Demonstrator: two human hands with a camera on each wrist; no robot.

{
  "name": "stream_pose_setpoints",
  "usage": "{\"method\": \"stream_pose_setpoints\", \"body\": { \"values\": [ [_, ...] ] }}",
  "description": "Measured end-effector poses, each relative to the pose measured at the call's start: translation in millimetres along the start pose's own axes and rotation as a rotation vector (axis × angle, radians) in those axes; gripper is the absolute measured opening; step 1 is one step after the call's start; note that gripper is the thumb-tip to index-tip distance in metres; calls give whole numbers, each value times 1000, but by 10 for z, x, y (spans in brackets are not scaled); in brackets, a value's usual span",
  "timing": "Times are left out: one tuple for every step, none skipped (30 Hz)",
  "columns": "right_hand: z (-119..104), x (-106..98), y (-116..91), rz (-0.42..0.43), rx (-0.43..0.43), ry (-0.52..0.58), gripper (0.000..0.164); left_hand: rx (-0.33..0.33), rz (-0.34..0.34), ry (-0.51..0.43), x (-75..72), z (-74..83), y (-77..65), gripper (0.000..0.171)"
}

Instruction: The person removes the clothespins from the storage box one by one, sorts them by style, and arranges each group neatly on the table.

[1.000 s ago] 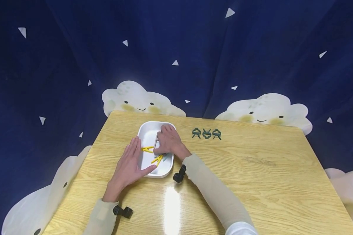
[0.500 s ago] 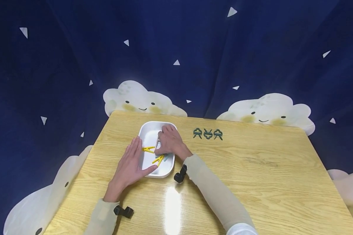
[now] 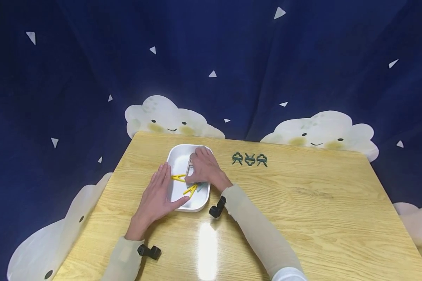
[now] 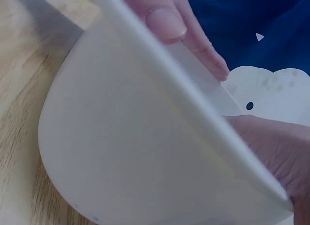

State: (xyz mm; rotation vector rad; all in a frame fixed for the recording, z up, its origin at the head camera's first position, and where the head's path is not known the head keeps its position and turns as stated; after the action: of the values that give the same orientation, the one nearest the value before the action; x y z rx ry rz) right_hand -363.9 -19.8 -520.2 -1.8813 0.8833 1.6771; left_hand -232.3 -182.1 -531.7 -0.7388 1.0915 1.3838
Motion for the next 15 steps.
{"method": "stream_pose_setpoints", "body": {
  "values": [
    [5,-7,-3,3,1,-2,71,1,1,0,1,4,4,128],
    [8,-15,-5,5,2,-3,72,2,3,0,3,7,5,128],
    [11,-24,-7,8,2,-5,73,2,2,0,5,10,8,128],
    [12,-32,-8,10,1,-3,74,3,4,-1,7,12,8,128],
    [13,-39,-10,12,0,-2,75,2,3,-2,8,13,8,128],
    [13,-46,-12,13,-1,1,77,4,6,-2,8,15,8,128],
    [12,-54,-15,13,0,9,78,6,9,-3,7,17,6,128],
    [11,-62,-18,15,2,16,80,6,11,-4,7,18,6,128],
    [10,-71,-22,17,3,26,82,7,15,-5,4,20,5,127],
    [8,-83,-28,21,5,33,84,6,15,-6,3,20,4,127],
    [7,-96,-35,25,7,38,86,3,12,-6,2,20,4,127],
    [4,-115,-45,33,9,49,88,2,11,-4,1,20,4,127],
    [2,-138,-57,42,11,59,88,1,8,-2,1,19,3,127],
    [0,-163,-70,51,12,63,89,-1,6,0,-1,18,3,128],
    [-1,-191,-86,59,12,65,89,-1,6,2,-2,18,2,128]
  ]
}}
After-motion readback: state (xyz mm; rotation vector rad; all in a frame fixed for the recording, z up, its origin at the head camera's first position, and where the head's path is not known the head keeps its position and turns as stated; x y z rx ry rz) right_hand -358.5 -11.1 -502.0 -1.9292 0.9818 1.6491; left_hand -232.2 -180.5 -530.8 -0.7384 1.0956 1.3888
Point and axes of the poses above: each hand's wrist, its own y-axis towards the middle knuckle, its own x-axis out of the palm, z = x × y, the point moved 4 cm from there along y, towards the middle knuckle, and after that the axes turned 7 degrees about -x, right-handed, at the moved point
